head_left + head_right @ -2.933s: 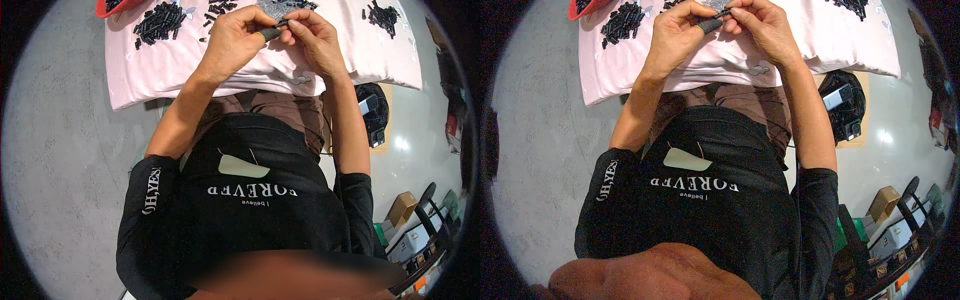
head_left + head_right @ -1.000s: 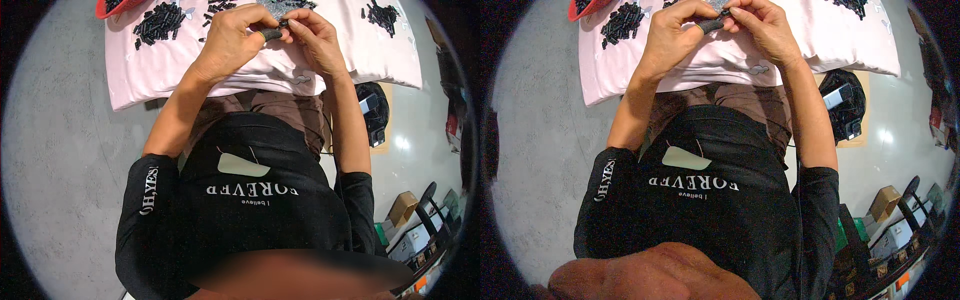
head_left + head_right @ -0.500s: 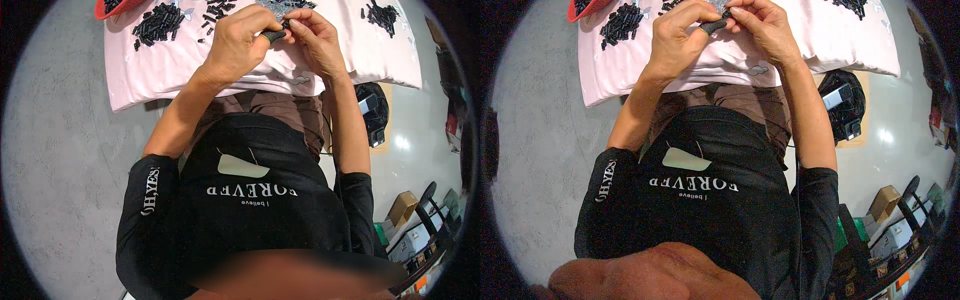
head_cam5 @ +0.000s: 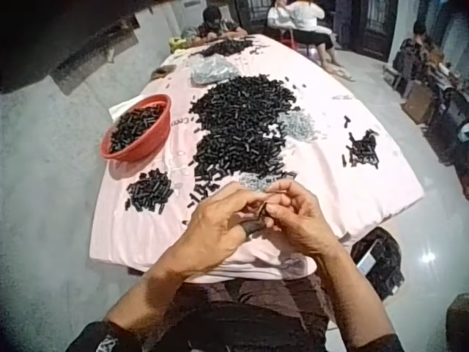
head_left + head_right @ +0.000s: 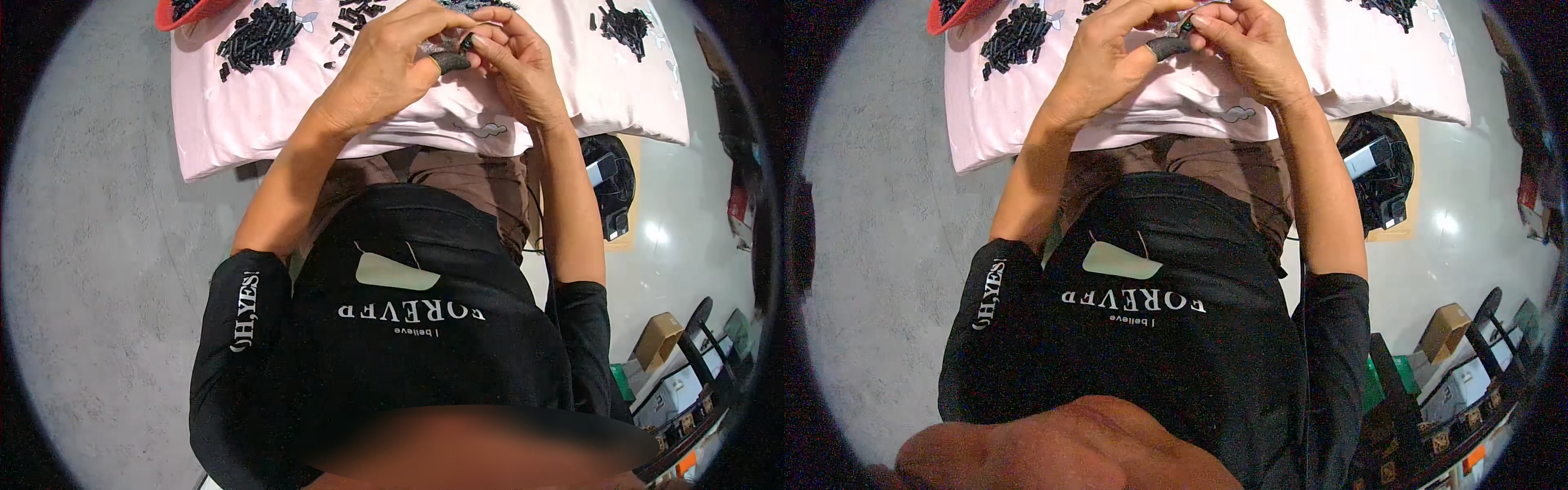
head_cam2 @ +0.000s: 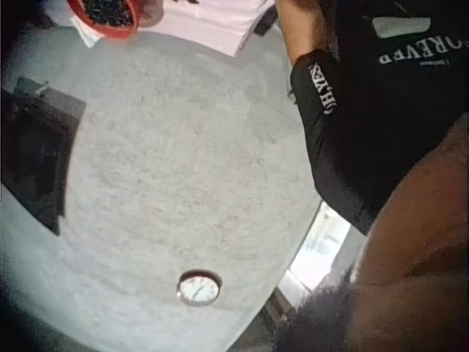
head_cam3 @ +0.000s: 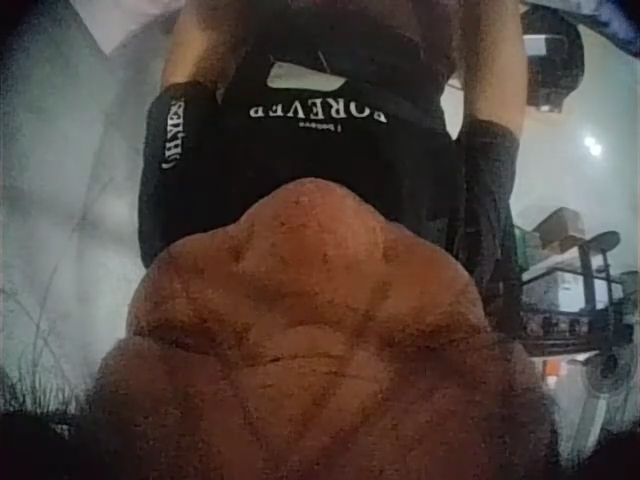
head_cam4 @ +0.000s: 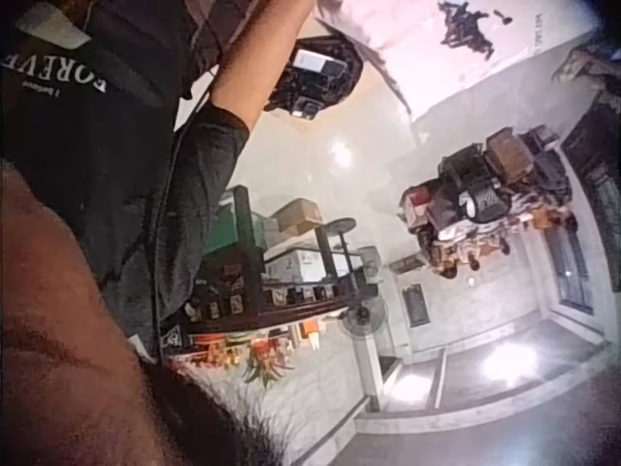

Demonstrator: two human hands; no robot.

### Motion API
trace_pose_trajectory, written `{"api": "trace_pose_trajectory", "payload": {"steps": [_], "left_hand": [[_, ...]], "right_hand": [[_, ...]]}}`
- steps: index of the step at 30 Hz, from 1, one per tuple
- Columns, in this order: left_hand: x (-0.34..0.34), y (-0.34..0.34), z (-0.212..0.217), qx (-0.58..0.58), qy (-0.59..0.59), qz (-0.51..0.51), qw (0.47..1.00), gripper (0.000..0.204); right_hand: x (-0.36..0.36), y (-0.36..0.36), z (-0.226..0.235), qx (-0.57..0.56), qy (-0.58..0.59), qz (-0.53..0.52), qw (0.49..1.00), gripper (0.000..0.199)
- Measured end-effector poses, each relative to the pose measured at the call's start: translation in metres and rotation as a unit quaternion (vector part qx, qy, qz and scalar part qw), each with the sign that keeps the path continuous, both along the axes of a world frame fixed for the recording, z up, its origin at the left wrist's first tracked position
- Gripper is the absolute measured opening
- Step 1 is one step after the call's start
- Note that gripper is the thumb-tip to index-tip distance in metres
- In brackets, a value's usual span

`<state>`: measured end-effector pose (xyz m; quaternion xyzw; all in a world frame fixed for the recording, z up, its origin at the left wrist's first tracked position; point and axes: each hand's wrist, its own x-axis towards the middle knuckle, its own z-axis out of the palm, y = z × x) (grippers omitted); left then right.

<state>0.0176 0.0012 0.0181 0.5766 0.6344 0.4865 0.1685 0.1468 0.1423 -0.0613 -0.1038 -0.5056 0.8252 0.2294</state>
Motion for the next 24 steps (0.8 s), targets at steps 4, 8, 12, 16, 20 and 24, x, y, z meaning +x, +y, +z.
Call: {"api": "trace_pose_trajectory", "payload": {"steps": [4,8,12,16,20,24], "left_hand": [[-0.006,0.003,0.006,-0.024,0.061,-0.064,0.996,0.042],[-0.008,0.003,0.006,-0.030,0.095,-0.074,0.992,0.043],[-0.017,0.014,-0.023,0.161,0.205,-0.112,0.959,0.044],[-0.005,0.009,-0.014,0.126,0.163,-0.075,0.976,0.043],[0.003,0.007,-0.017,0.108,0.093,-0.020,0.990,0.038],[0.001,0.007,-0.032,0.146,0.165,0.002,0.975,0.040]], "right_hand": [[-0.001,0.002,-0.002,-0.033,0.037,0.013,0.999,0.033],[0.000,0.002,-0.001,-0.041,0.048,0.018,0.998,0.035],[0.002,0.003,0.001,-0.039,0.056,0.038,0.997,0.039],[0.003,0.002,0.003,-0.038,0.057,0.035,0.997,0.040],[0.006,0.006,0.001,-0.031,0.061,0.052,0.996,0.039],[0.007,0.010,-0.013,0.040,0.046,0.030,0.998,0.042]]}}
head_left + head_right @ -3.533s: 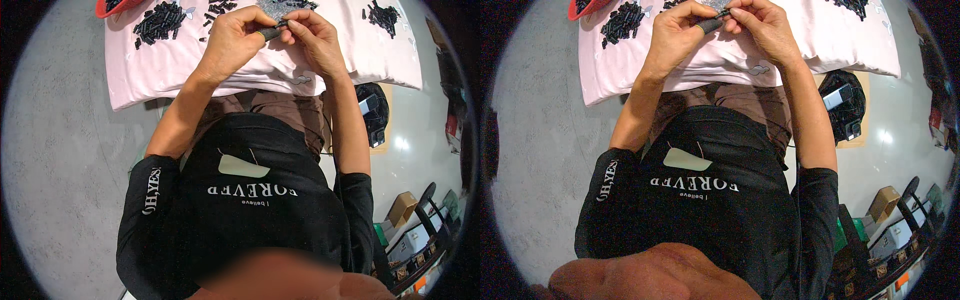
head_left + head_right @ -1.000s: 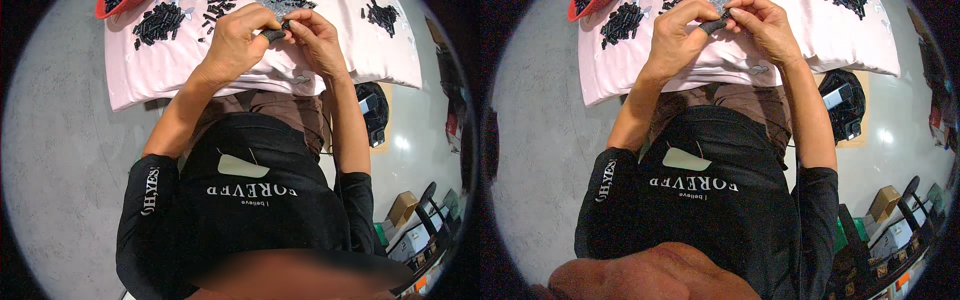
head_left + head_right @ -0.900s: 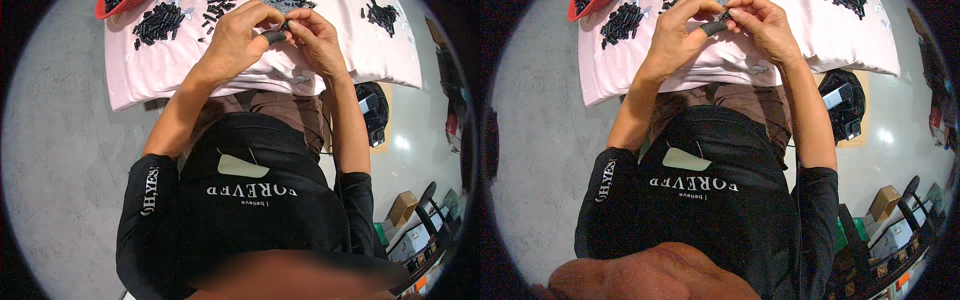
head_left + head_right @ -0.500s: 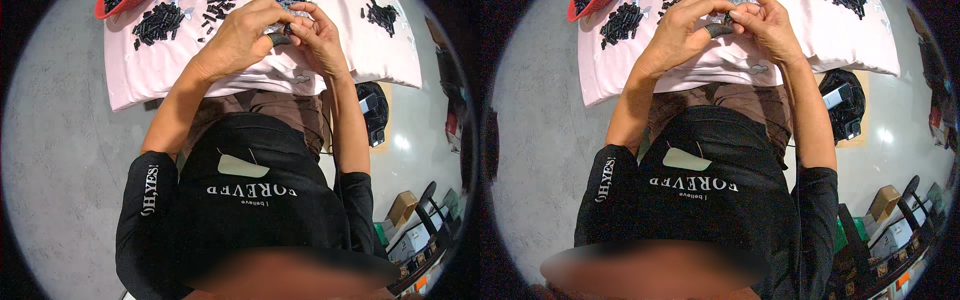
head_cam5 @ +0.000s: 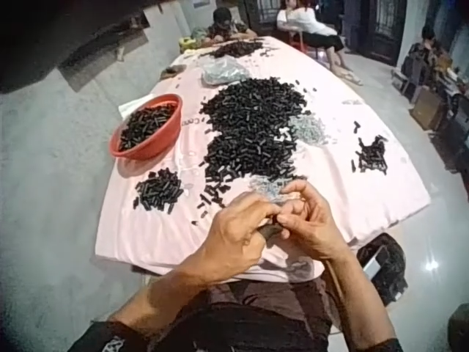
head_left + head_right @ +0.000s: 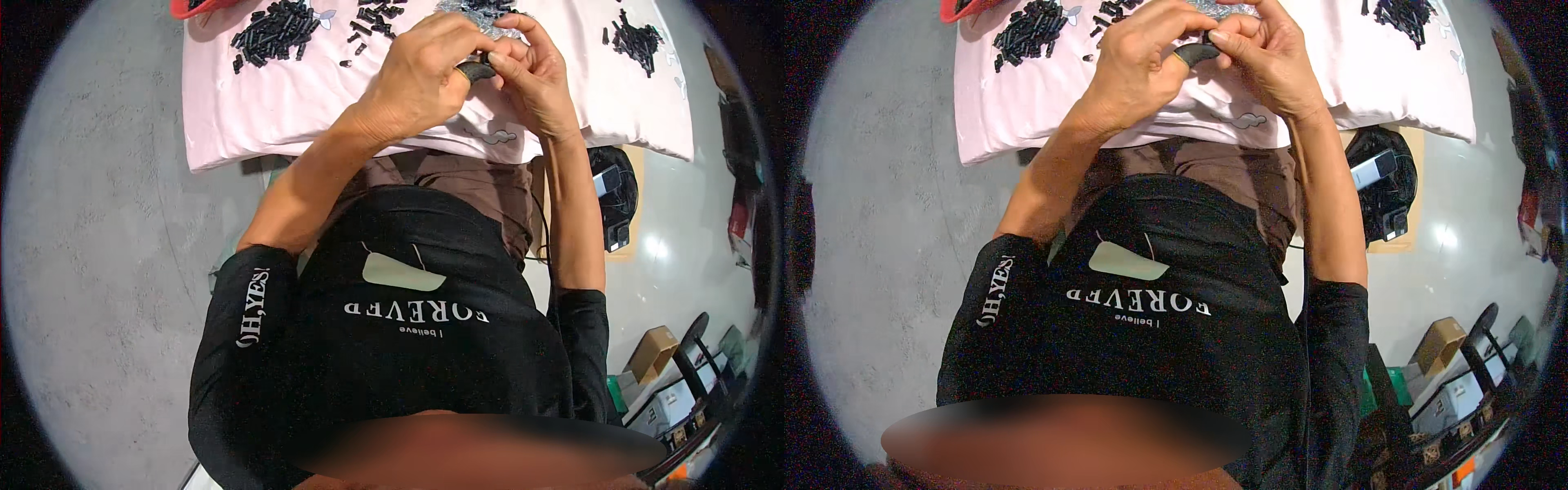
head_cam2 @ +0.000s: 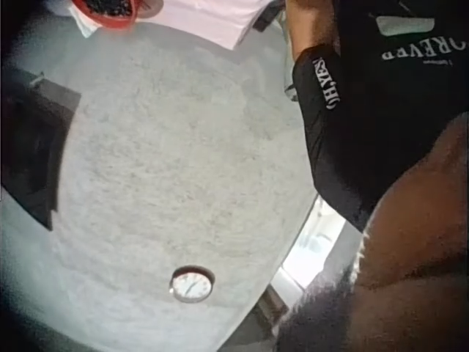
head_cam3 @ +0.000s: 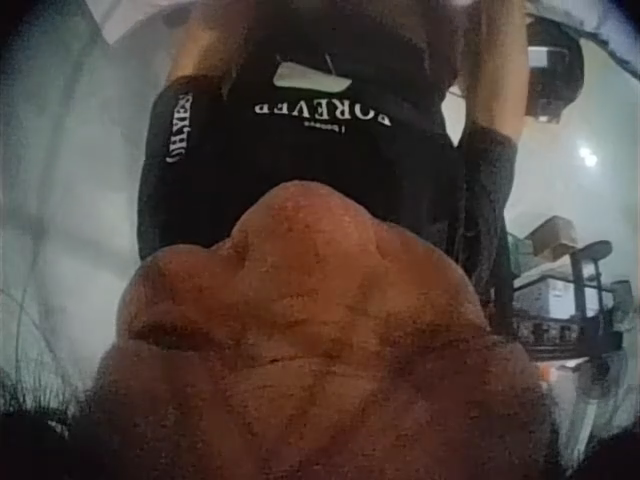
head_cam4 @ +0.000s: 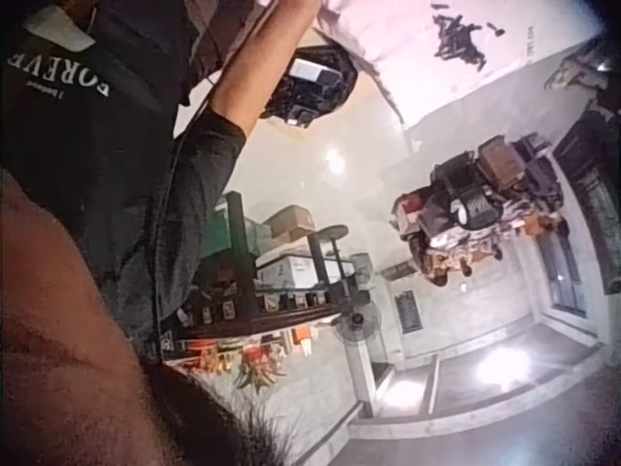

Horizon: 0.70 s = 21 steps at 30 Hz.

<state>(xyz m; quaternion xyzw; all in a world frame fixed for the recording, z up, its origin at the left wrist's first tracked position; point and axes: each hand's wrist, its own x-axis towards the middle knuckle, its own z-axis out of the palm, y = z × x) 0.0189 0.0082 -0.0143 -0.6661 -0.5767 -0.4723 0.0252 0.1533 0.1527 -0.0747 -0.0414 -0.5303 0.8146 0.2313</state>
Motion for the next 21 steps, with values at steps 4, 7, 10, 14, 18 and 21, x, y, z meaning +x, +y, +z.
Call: {"api": "trace_pose_trajectory", "payload": {"steps": [4,7,10,14,18,21], "left_hand": [[-0.003,-0.002,-0.005,0.008,0.003,0.013,1.000,0.039],[-0.018,-0.015,-0.010,-0.063,-0.102,0.079,0.990,0.032],[-0.047,-0.025,0.013,-0.104,-0.072,0.276,0.953,0.029],[-0.089,-0.053,0.013,-0.166,0.024,0.386,0.907,0.029],[-0.117,-0.068,-0.002,-0.108,0.129,0.383,0.908,0.024],[-0.095,-0.056,0.017,-0.122,0.075,0.362,0.921,0.021]], "right_hand": [[-0.002,-0.007,0.006,0.003,-0.025,-0.015,1.000,0.041],[-0.005,-0.011,0.013,0.010,-0.045,-0.025,0.999,0.036],[-0.005,-0.005,0.008,0.016,-0.033,-0.027,0.999,0.031],[-0.004,-0.003,0.008,0.025,-0.016,0.000,1.000,0.025],[-0.006,-0.002,0.006,0.010,-0.013,0.010,1.000,0.023],[-0.005,-0.002,0.004,0.017,-0.019,-0.004,1.000,0.023]]}}
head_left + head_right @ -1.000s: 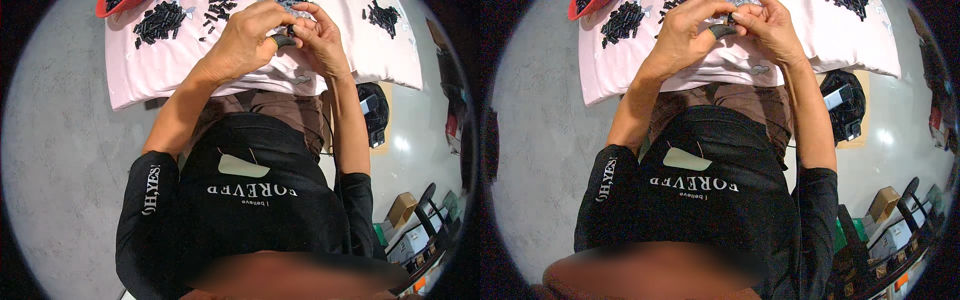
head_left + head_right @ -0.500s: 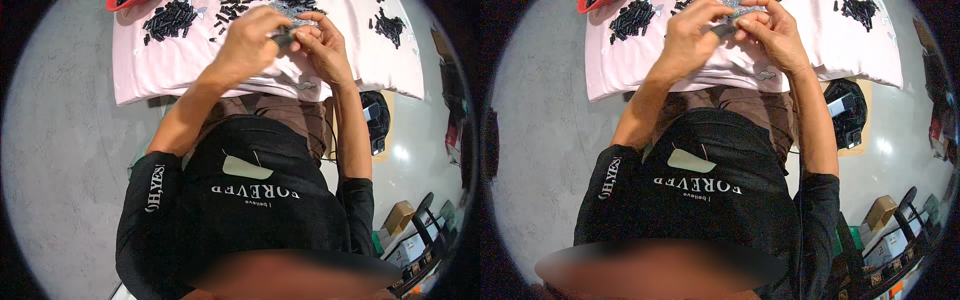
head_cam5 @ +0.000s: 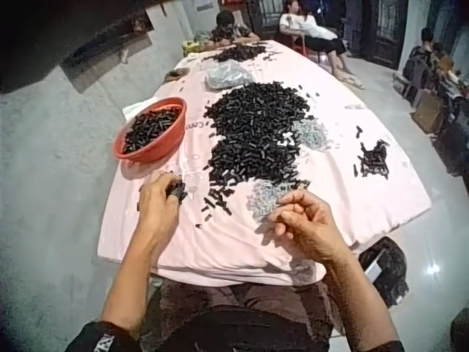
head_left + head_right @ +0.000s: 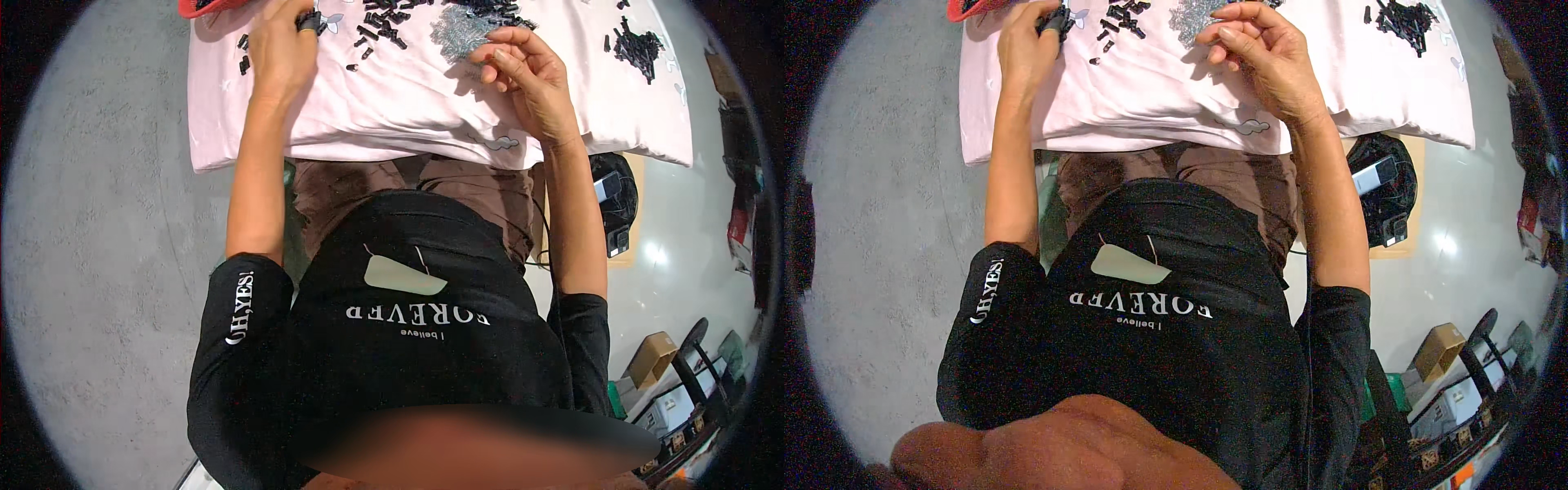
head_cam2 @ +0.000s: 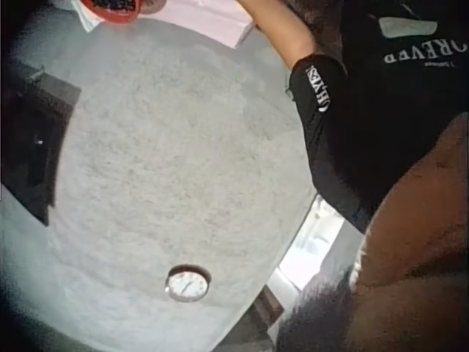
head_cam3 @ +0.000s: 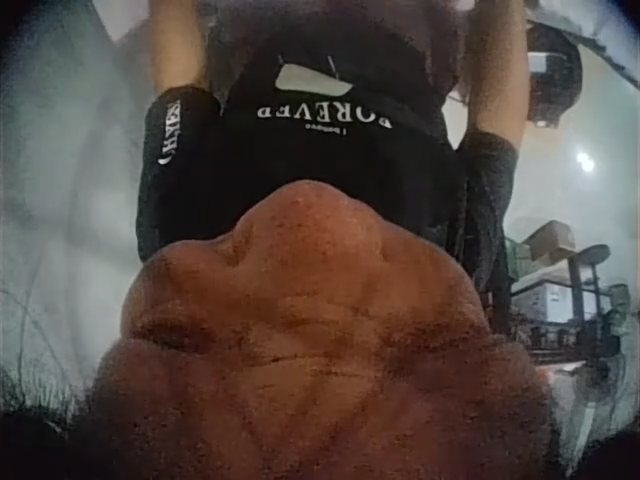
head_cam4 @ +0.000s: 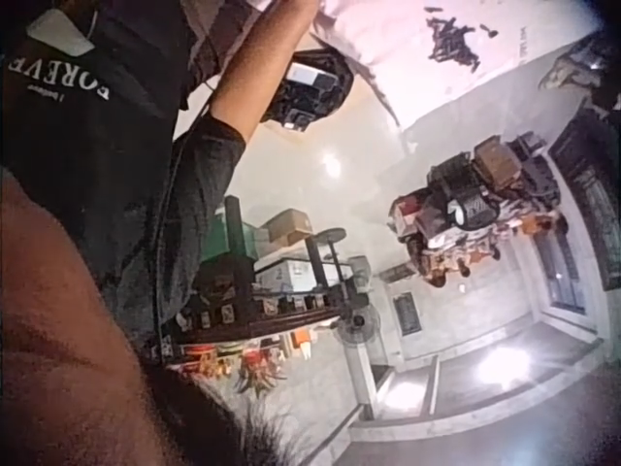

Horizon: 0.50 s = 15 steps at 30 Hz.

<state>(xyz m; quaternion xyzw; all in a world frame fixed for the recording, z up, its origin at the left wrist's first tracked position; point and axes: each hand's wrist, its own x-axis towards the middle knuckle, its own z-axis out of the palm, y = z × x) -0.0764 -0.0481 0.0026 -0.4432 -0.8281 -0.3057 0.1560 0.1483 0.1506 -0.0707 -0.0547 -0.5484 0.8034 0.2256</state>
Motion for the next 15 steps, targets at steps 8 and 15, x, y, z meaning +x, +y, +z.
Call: {"api": "trace_pose_trajectory", "payload": {"steps": [8,15], "left_hand": [[0.035,0.043,-0.004,-0.047,-0.129,-0.097,0.986,0.015],[0.033,0.057,-0.006,-0.108,-0.093,-0.118,0.983,0.011]], "right_hand": [[-0.001,0.000,0.000,-0.016,0.008,-0.003,1.000,0.021],[-0.003,-0.001,0.001,-0.029,0.016,-0.006,0.999,0.019]]}}
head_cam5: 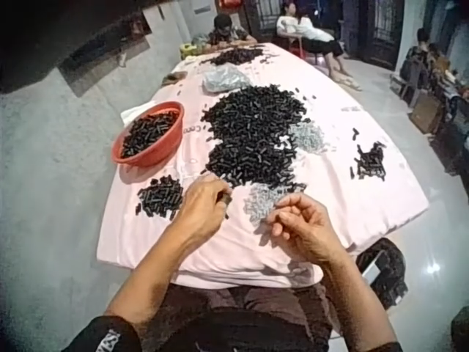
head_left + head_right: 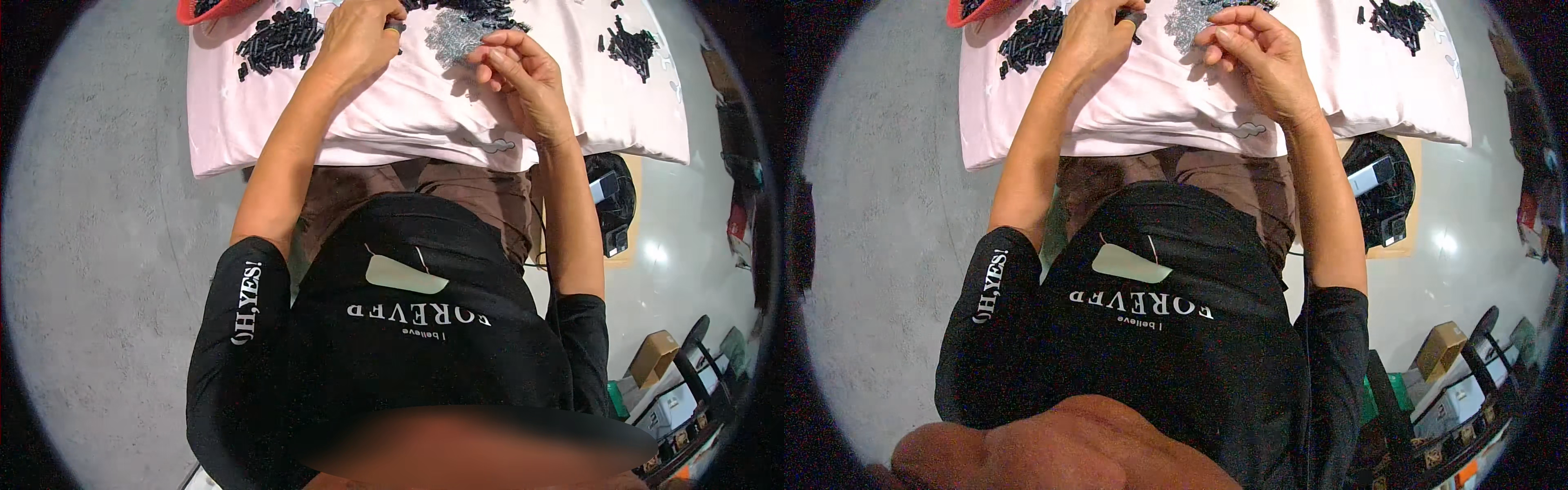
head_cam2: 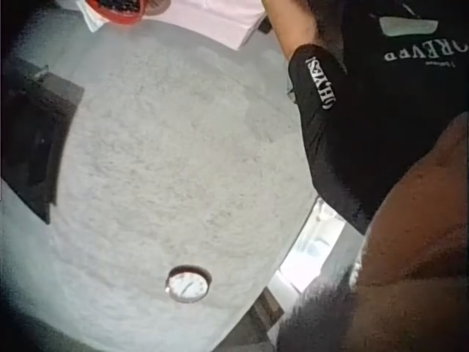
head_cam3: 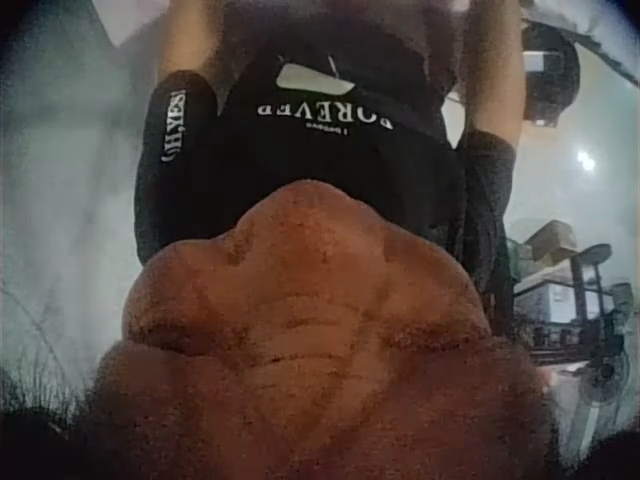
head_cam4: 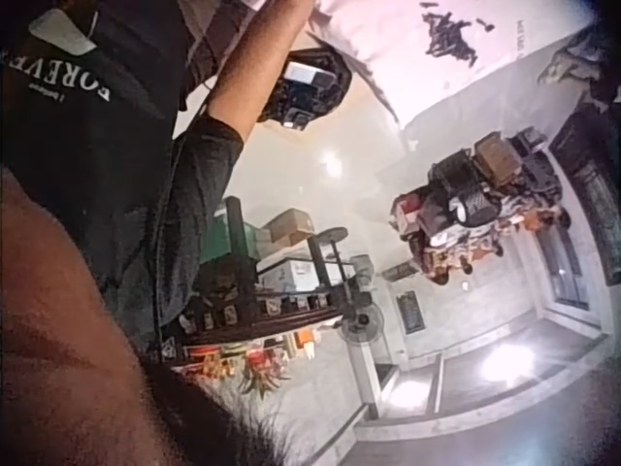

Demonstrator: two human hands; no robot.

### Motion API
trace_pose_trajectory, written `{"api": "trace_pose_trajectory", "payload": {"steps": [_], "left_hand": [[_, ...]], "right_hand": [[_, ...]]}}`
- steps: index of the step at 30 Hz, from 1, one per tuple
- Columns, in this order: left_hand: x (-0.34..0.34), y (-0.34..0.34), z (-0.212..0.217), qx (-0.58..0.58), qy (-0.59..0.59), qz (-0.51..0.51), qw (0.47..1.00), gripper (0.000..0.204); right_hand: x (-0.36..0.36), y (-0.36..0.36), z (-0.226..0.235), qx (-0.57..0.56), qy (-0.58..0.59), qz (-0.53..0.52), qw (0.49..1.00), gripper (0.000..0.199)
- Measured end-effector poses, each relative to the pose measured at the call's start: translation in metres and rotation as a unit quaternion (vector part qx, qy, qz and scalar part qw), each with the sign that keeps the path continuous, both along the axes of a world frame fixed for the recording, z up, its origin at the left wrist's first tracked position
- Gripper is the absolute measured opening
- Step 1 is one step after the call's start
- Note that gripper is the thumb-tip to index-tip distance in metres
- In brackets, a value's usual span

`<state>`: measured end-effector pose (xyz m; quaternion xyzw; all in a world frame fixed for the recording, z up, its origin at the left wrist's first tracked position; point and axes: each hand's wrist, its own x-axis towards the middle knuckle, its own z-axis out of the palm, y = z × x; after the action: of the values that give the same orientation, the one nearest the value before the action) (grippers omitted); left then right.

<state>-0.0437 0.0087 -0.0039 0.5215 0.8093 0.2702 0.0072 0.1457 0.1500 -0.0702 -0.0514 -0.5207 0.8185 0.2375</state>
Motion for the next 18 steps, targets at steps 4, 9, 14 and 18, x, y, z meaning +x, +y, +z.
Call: {"api": "trace_pose_trajectory", "payload": {"steps": [4,9,14,18], "left_hand": [[-0.004,0.014,0.002,0.048,-0.022,0.025,0.998,0.017],[-0.007,0.036,-0.002,0.112,-0.016,0.019,0.993,0.023],[-0.015,0.042,-0.019,0.082,0.084,-0.026,0.993,0.024],[-0.017,0.032,-0.027,0.109,0.017,-0.033,0.993,0.023]], "right_hand": [[0.000,0.001,0.000,-0.011,-0.002,0.003,1.000,0.019],[0.000,-0.001,0.001,-0.012,0.001,0.004,1.000,0.019],[0.000,-0.001,0.002,-0.014,-0.004,0.004,1.000,0.018],[-0.001,-0.001,0.001,-0.026,0.003,0.010,1.000,0.018]]}}
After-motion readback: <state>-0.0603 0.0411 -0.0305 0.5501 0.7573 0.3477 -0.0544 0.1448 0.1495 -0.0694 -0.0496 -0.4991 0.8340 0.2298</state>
